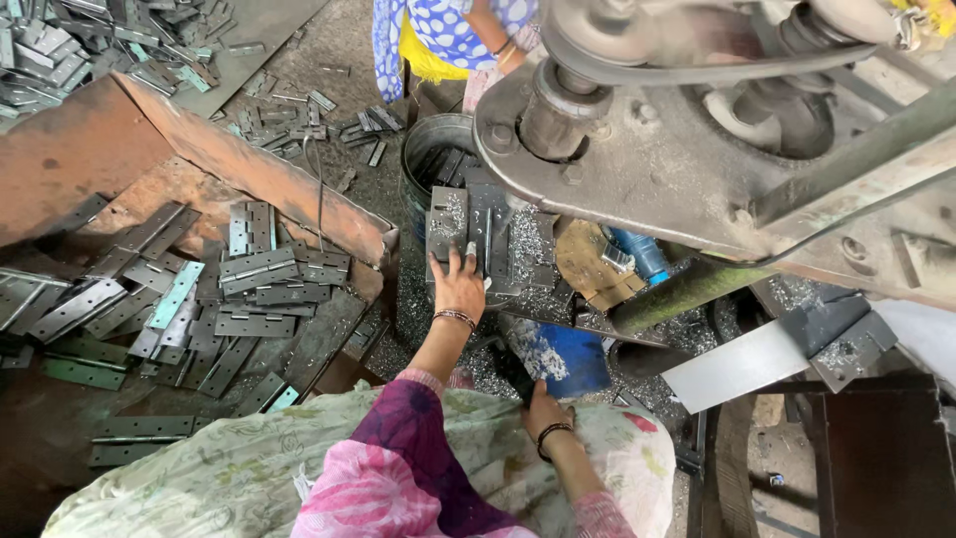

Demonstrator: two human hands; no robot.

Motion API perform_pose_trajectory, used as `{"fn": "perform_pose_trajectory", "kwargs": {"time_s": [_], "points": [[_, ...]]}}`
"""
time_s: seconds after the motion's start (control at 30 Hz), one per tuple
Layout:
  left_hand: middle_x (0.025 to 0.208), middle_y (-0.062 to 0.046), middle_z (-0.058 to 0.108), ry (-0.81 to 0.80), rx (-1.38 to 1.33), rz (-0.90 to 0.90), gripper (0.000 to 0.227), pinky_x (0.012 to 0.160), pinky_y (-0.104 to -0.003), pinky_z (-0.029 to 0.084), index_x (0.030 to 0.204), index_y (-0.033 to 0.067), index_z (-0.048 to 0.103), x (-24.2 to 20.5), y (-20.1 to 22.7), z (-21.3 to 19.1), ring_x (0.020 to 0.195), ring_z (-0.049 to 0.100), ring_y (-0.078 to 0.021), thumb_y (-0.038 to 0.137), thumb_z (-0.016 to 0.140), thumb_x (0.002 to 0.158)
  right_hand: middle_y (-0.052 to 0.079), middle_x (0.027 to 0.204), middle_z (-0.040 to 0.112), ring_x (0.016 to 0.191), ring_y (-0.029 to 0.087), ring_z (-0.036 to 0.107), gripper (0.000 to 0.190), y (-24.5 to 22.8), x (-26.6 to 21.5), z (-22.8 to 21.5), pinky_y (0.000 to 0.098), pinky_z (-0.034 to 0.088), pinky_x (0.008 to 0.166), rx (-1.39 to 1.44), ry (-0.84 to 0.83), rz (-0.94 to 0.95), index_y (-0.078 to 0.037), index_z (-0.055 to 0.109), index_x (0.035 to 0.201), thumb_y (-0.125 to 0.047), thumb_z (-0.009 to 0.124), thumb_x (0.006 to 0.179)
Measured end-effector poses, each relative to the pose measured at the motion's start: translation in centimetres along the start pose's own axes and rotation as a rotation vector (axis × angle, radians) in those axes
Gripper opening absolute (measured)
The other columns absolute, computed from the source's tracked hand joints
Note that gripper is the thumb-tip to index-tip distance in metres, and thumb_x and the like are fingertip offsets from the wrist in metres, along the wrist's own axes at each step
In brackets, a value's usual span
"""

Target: The person repeatedly picks rectangular metal pieces from a bin, places them into a press machine, and operates the lever to process them. The processed pieces are then dropped into a collection bin. The task is performed continuously throughout the clip.

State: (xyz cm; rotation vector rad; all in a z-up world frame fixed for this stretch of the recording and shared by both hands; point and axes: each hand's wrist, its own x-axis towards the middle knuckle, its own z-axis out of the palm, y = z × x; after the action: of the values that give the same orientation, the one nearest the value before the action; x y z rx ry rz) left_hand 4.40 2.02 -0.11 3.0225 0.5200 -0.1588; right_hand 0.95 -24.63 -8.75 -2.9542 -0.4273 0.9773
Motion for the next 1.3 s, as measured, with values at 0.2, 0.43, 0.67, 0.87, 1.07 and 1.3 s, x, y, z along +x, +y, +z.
{"fn": "perform_pose_trajectory", "kwargs": {"time_s": [0.2,0.43,0.67,0.87,1.07,1.3], "points": [[0.149,-0.012,0.051,0.114,0.118,0.018,0.037,0.114,-0.074,0.017,0.119,0.0116,0.073,1.0,0.9,0.4,0.15,0.026,-0.0415,0.027,0.044,0.101,0.022,0.121,0.071,0.12,0.04,0.066,0.05,-0.1,-1.3,-4.6,0.0677,0.027,0.118,-0.057,0.058,-0.08,-0.006,0.039,0.133,-0.028,0.063,0.094],[0.144,-0.013,0.055,0.118,0.066,0.016,0.041,0.117,-0.073,0.017,0.121,0.0101,0.073,1.7,1.3,1.4,0.15,0.028,-0.0402,0.033,0.042,0.106,0.025,0.13,0.063,0.124,0.045,0.06,0.062,0.7,2.0,2.6,0.06,0.035,0.111,-0.04,-0.002,0.073,-0.013,0.032,0.143,-0.036,0.063,0.095],[0.154,-0.01,0.047,0.169,-0.027,0.015,0.038,0.117,-0.072,0.015,0.115,0.011,0.075,-1.2,0.8,1.8,0.152,0.024,-0.0394,0.029,0.044,0.102,0.023,0.129,0.069,0.124,0.041,0.064,0.049,1.4,4.0,5.4,0.0641,0.031,0.115,-0.087,0.069,0.055,-0.017,0.033,0.148,-0.021,0.048,0.102],[0.157,-0.006,0.042,0.111,-0.061,0.016,0.039,0.116,-0.075,0.011,0.121,0.0142,0.073,-1.7,0.5,1.1,0.152,0.02,-0.038,0.029,0.043,0.101,0.021,0.127,0.069,0.123,0.039,0.065,0.063,0.3,0.0,-2.2,0.0717,0.024,0.116,-0.041,-0.045,-0.02,-0.004,0.026,0.144,-0.028,0.059,0.096],[0.158,-0.004,0.041,0.068,-0.046,0.02,0.039,0.117,-0.074,0.012,0.124,0.014,0.072,1.7,0.2,-0.1,0.153,0.02,-0.0373,0.029,0.044,0.102,0.021,0.125,0.069,0.121,0.04,0.065,0.056,-0.7,-0.9,-3.6,0.0688,0.029,0.116,-0.109,-0.039,-0.014,-0.005,0.034,0.141,-0.029,0.059,0.096],[0.16,-0.003,0.041,0.065,-0.066,0.017,0.037,0.12,-0.07,0.012,0.121,0.0138,0.074,1.2,-0.1,0.4,0.154,0.019,-0.0341,0.026,0.045,0.101,0.024,0.126,0.067,0.12,0.041,0.065,0.064,0.0,-0.2,0.8,0.0567,0.043,0.109,0.033,-0.018,0.02,-0.004,0.028,0.147,-0.027,0.06,0.096]]}}
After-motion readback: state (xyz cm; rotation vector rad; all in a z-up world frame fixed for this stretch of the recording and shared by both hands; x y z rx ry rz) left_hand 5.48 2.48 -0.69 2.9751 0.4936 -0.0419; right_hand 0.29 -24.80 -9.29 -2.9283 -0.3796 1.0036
